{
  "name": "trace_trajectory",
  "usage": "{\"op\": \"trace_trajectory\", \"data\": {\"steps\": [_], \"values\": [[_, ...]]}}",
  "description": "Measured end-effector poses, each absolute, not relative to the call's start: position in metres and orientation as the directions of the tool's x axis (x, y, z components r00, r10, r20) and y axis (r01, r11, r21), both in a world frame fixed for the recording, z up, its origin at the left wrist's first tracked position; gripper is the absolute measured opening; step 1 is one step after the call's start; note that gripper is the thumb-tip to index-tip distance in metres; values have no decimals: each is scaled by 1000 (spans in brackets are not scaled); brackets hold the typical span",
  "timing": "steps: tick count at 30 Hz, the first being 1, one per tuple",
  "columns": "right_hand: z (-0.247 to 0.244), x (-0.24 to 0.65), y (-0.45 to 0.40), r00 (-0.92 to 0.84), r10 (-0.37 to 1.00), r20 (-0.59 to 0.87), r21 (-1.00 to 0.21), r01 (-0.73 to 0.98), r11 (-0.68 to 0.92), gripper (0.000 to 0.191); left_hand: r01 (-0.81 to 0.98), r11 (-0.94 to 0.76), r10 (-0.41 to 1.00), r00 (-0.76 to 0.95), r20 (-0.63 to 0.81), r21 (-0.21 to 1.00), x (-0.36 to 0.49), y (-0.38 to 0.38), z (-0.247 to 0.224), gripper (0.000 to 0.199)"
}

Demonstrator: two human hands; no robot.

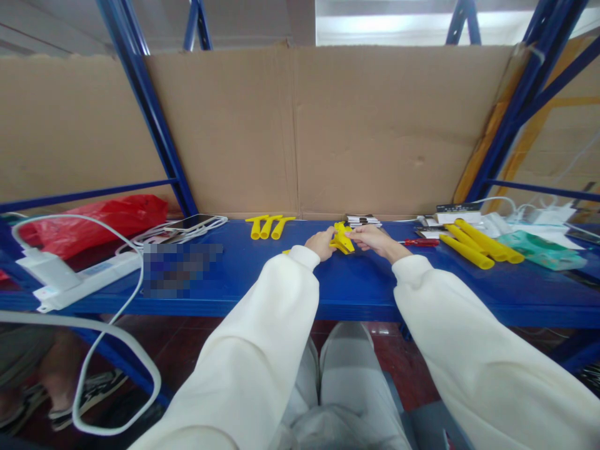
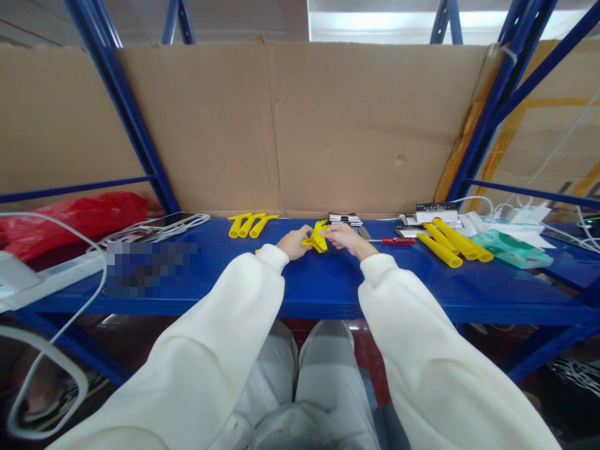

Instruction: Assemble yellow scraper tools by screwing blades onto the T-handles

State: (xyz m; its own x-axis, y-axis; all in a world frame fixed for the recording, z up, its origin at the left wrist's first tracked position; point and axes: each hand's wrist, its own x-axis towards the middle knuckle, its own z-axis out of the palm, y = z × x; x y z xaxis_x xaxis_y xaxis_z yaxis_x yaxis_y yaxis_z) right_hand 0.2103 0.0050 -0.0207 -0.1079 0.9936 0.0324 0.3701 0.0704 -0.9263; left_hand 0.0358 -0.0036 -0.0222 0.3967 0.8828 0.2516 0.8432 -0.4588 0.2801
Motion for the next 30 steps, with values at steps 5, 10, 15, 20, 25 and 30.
{"op": "trace_trajectory", "data": {"steps": [5, 10, 15, 20, 25, 30], "values": [[-19, 208, 3, -66, 997, 35, -902, 428, 60, 41, 836, -472, 876, 407, 261, 280, 36, -1, -25, 48], [-17, 207, 1, -49, 998, 27, -888, 458, 46, 39, 834, -478, 872, 414, 262, 276, 36, 0, -25, 49], [-17, 206, 0, -62, 998, 19, -890, 453, 45, 43, 832, -478, 872, 410, 268, 281, 36, 0, -26, 46], [-18, 206, 0, -59, 998, 23, -892, 450, 47, 44, 835, -475, 874, 411, 258, 279, 36, 0, -25, 46], [-19, 206, 1, -49, 998, 26, -895, 444, 45, 41, 832, -476, 874, 413, 254, 286, 36, 0, -25, 45], [-20, 206, 2, -53, 998, 32, -895, 444, 52, 39, 824, -489, 866, 420, 271, 286, 36, 1, -27, 44]]}}
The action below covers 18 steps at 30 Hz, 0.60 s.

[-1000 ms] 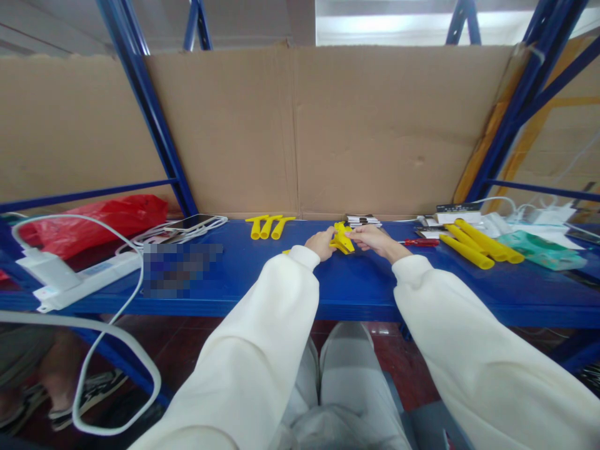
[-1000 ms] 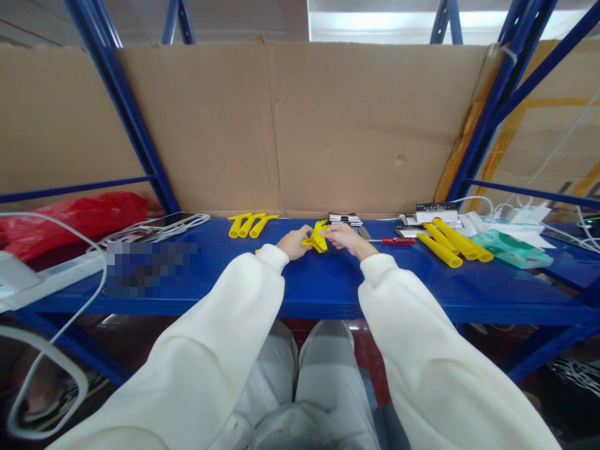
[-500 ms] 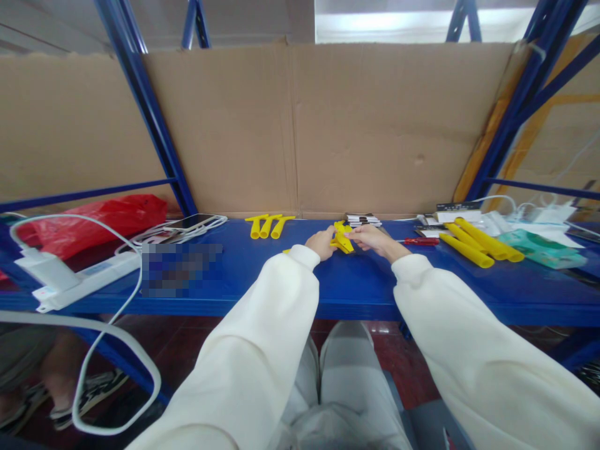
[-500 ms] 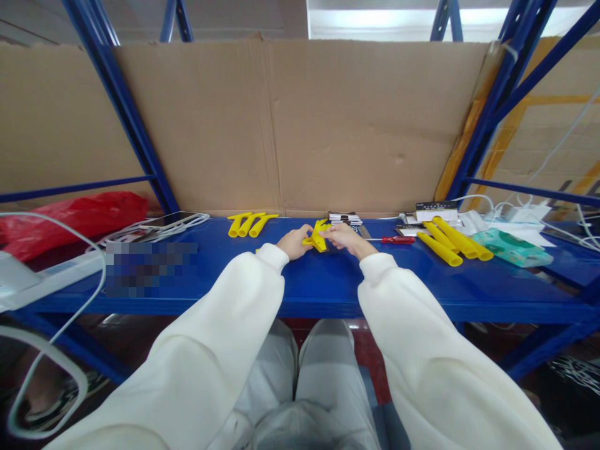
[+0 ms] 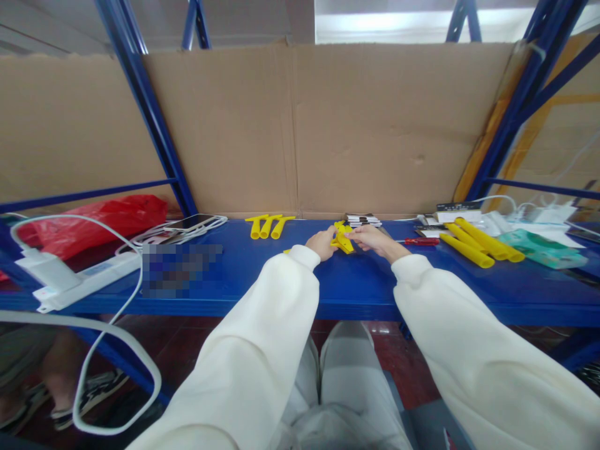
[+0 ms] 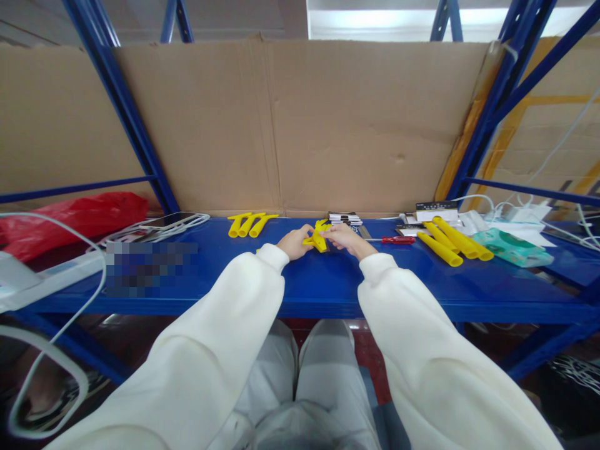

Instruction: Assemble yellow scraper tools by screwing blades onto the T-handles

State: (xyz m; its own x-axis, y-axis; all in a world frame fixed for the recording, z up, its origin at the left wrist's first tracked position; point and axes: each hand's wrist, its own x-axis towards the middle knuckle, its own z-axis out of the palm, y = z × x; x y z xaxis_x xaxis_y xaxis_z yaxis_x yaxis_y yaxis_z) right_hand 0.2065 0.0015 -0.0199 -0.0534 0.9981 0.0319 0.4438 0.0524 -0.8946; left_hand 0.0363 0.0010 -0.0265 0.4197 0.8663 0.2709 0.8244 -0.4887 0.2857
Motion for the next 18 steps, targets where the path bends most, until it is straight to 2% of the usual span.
{"op": "trace_trajectory", "data": {"steps": [8, 18], "values": [[-19, 204, 0, -16, 1000, 23, -892, 451, 28, 35, 823, -493, 864, 425, 268, 283, 37, 0, -26, 45], [-21, 206, 2, -53, 998, 29, -903, 427, 49, 40, 820, -495, 863, 427, 268, 287, 37, 0, -27, 46]]}}
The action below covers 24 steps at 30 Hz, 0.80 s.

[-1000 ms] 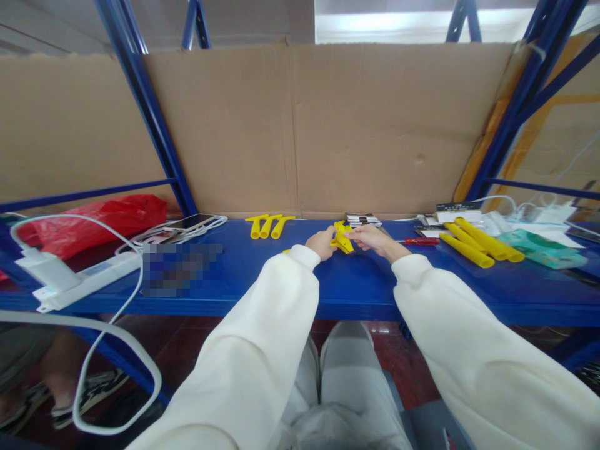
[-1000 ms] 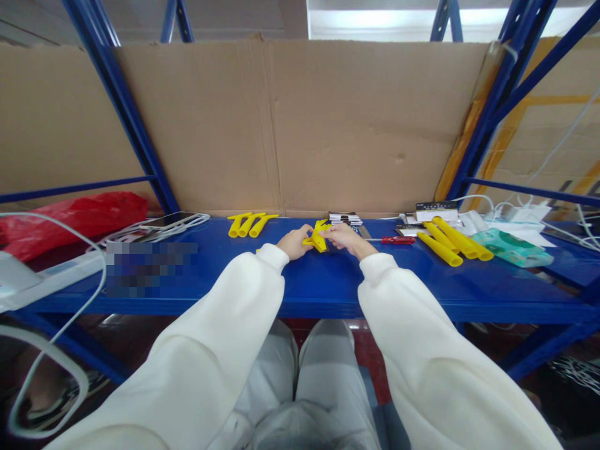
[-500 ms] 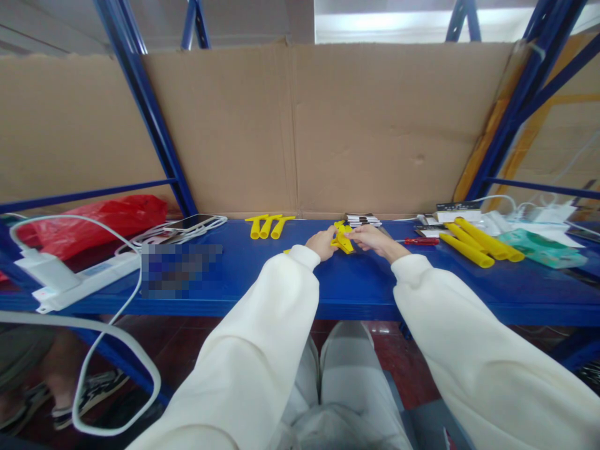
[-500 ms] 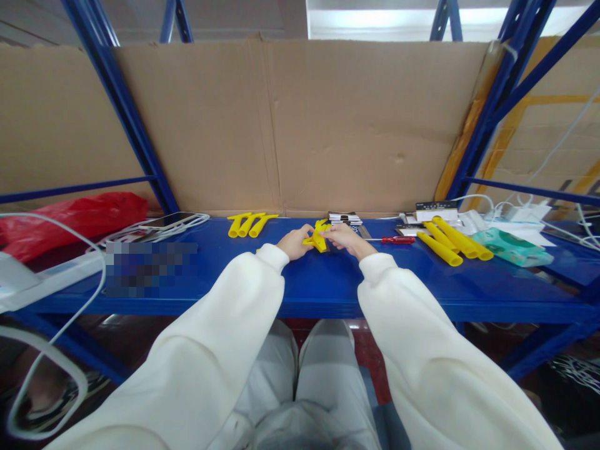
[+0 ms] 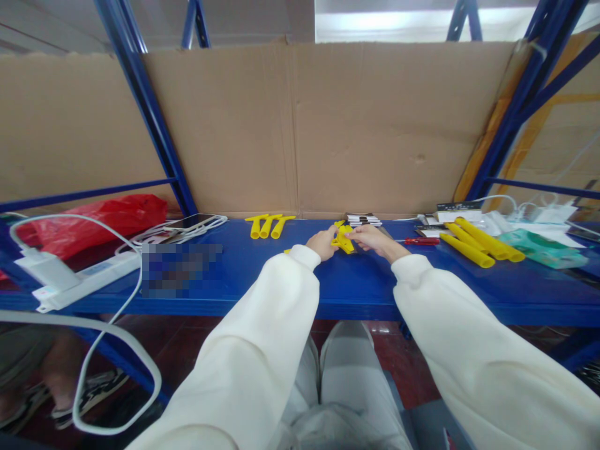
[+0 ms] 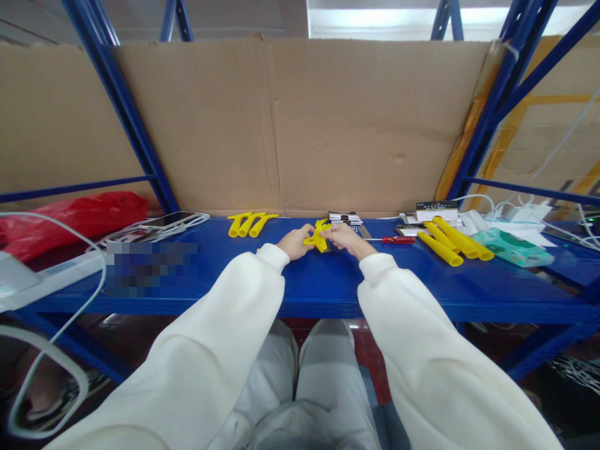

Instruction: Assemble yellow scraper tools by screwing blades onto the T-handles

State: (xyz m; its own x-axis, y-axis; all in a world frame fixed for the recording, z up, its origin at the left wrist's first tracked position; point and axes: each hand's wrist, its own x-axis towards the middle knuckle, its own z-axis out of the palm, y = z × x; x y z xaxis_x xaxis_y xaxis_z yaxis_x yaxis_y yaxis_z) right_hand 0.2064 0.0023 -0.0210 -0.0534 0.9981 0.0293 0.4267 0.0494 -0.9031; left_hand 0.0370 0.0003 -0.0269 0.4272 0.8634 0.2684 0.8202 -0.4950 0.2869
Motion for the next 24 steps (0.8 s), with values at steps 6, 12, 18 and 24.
{"op": "trace_trajectory", "data": {"steps": [6, 12, 18, 24], "values": [[-23, 207, 5, -31, 996, 83, -871, 483, 88, 41, 812, -503, 859, 431, 276, 297, 37, 0, -27, 47], [-25, 208, 8, -20, 992, 128, -833, 540, 119, 41, 782, -554, 827, 475, 302, 285, 37, 2, -28, 44], [-27, 210, 12, -32, 983, 180, -798, 580, 165, 41, 753, -583, 807, 494, 322, 304, 38, 7, -29, 38], [-25, 208, 10, 34, 983, 181, -814, 566, 130, 35, 778, -560, 819, 466, 335, 286, 39, 7, -29, 36]]}}
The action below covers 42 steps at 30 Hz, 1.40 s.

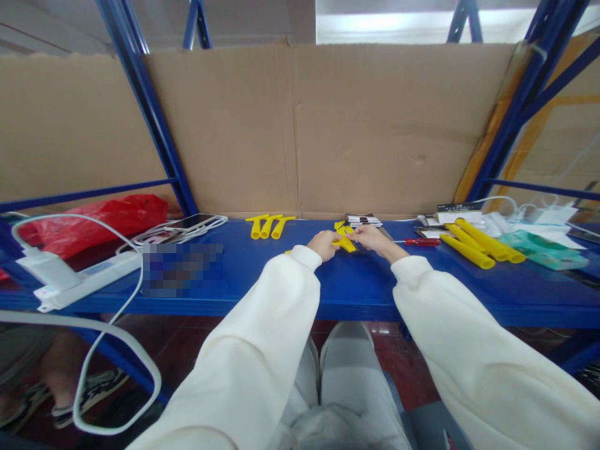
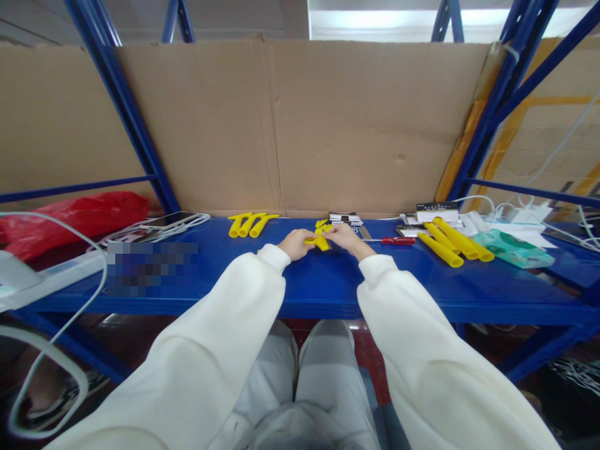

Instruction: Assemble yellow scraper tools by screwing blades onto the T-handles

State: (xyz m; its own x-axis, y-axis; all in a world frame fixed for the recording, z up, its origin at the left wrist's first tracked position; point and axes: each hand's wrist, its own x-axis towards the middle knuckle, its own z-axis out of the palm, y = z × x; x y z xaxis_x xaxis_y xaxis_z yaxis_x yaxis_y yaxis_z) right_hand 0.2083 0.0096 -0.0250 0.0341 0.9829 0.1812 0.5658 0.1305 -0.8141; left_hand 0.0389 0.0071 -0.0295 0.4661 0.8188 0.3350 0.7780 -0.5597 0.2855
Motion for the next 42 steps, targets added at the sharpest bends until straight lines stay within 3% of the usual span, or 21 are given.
{"op": "trace_trajectory", "data": {"steps": [3, 8, 12, 22, 25, 28, 30, 36, 42], "values": [[-23, 208, 8, 87, 988, 126, -883, 465, 72, 28, 795, -547, 824, 456, 335, 263, 39, 5, -28, 37], [-22, 208, 7, -49, 998, -43, -956, 292, -27, 26, 809, -551, 813, 464, 352, 207, 38, 2, -25, 39], [-20, 207, 7, -65, 996, -65, -976, 211, -50, 21, 794, -580, 787, 489, 375, 182, 37, 1, -24, 44], [-23, 211, 9, -117, 992, -51, -945, 327, -10, 19, 805, -582, 796, 536, 281, 113, 37, -2, -22, 45], [-21, 229, 19, -23, 994, 103, -816, 569, 98, 17, 805, -583, 797, 542, 267, 108, 37, -1, -22, 46], [-20, 256, 30, 113, 940, 322, -504, 861, 69, 16, 809, -579, 801, 541, 256, 103, 37, 0, -23, 44], [-21, 274, 35, 135, 928, 348, -352, 936, -4, 22, 808, -579, 802, 541, 254, 106, 37, 0, -23, 43], [-24, 289, 33, 222, 942, 251, -254, 954, -157, 31, 802, -583, 800, 539, 263, 131, 38, 0, -23, 46], [-30, 279, 34, 111, 970, 217, -200, 977, -67, 43, 789, -600, 788, 554, 269, 134, 38, 1, -24, 46]]}}
